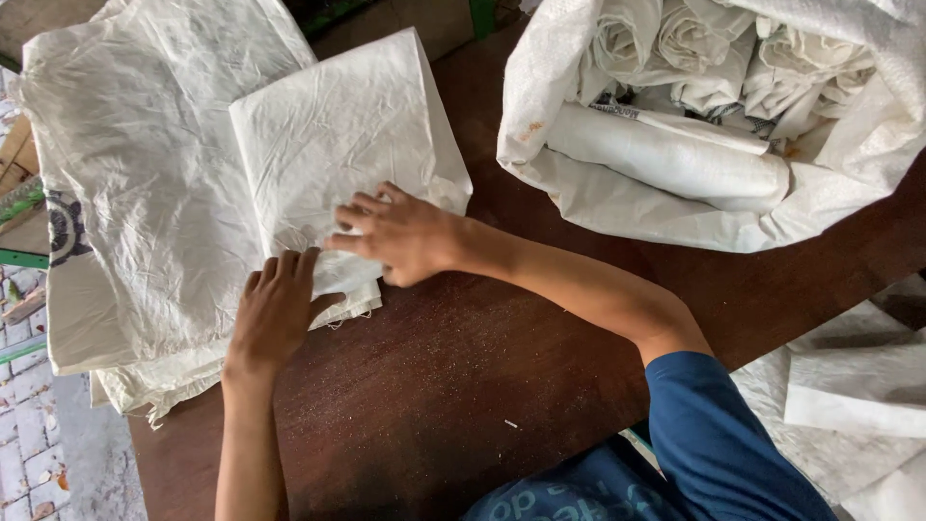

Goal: The person folds large white sacks on a wooden table. They unfold each sack, smooth it out, fold it into a smaller rectangle, and then roll it tightly. The rolled sacks are placed into a larger sack on the table.

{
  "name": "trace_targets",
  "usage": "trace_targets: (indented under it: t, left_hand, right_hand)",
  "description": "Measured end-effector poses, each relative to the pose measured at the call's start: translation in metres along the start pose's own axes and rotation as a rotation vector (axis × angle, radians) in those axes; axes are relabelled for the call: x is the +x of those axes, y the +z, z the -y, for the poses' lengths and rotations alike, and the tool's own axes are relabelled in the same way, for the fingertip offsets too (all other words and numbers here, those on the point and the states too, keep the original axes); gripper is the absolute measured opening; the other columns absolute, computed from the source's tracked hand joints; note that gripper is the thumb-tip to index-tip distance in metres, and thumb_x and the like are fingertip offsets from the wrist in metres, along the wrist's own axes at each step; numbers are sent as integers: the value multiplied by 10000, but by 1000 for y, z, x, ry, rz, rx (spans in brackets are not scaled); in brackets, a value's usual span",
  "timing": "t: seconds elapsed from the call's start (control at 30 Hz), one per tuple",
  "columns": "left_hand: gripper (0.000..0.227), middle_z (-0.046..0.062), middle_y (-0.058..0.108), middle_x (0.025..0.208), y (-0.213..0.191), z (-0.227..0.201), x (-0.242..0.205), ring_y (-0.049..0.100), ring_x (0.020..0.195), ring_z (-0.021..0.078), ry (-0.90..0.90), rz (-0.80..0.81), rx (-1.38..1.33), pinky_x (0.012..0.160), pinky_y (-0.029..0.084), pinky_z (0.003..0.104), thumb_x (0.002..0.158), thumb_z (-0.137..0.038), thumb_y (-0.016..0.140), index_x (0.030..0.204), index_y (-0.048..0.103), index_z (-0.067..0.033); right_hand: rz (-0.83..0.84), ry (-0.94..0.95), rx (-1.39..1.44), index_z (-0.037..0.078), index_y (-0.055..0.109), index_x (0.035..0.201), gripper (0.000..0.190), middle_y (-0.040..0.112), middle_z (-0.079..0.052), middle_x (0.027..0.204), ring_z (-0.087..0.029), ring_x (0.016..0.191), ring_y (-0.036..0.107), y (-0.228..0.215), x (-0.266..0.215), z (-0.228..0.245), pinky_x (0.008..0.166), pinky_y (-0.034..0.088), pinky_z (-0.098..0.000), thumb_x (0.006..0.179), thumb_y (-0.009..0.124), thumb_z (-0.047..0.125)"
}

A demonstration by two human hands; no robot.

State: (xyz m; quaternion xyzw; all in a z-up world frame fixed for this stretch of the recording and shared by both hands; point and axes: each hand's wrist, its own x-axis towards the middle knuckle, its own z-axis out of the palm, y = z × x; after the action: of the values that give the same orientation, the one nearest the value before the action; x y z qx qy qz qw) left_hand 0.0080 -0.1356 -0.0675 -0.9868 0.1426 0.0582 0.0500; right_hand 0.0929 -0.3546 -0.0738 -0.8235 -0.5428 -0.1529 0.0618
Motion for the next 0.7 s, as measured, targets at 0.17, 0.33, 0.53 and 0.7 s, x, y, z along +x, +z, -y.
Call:
trace_targets:
  t: [0.17, 0.33, 0.53, 0.7]
  left_hand:
    - [831, 194, 533, 1375, 9, 17, 6, 544, 1193, 359, 127, -138, -238, 1056, 475, 482, 790, -462, 737, 1488, 490, -84]
    - [907, 192, 534, 1346, -3, 0, 9, 533, 1231, 374, 153, -355, -63, 1090, 454, 539, 693, -533, 824, 1421, 548, -67]
    - [593, 98, 659, 1254, 0, -11, 6, 648, 1130, 301, 159, -487, 156, 1020, 542, 508, 839, -521, 782, 1316, 673, -186]
    - [411, 72, 758, 1148, 23, 3, 8, 746, 954, 235, 146, -530, 142, 853, 615, 386, 964, -485, 696, 1279, 706, -222]
  right_hand:
    - [383, 113, 59, 41, 310, 1537, 804, 246, -273, 1562, -451, 1382, 359, 28, -1, 7, 1058, 381, -658, 821, 675, 57]
    - [459, 184, 239, -19, 346, 1483, 700, 423, -299, 1421, -437, 1295, 467, 53, 7, -20, 1029, 451, -608, 886, 626, 215]
    - [443, 305, 708, 73, 463, 1479, 599, 697, -212, 901, -276, 647, 629, 17, 0, -34, 721, 599, -449, 891, 524, 167]
    - [635, 370, 695, 154, 356, 1581, 681, 683, -315, 995, -420, 717, 656, 27, -3, -31, 761, 609, -540, 926, 525, 239]
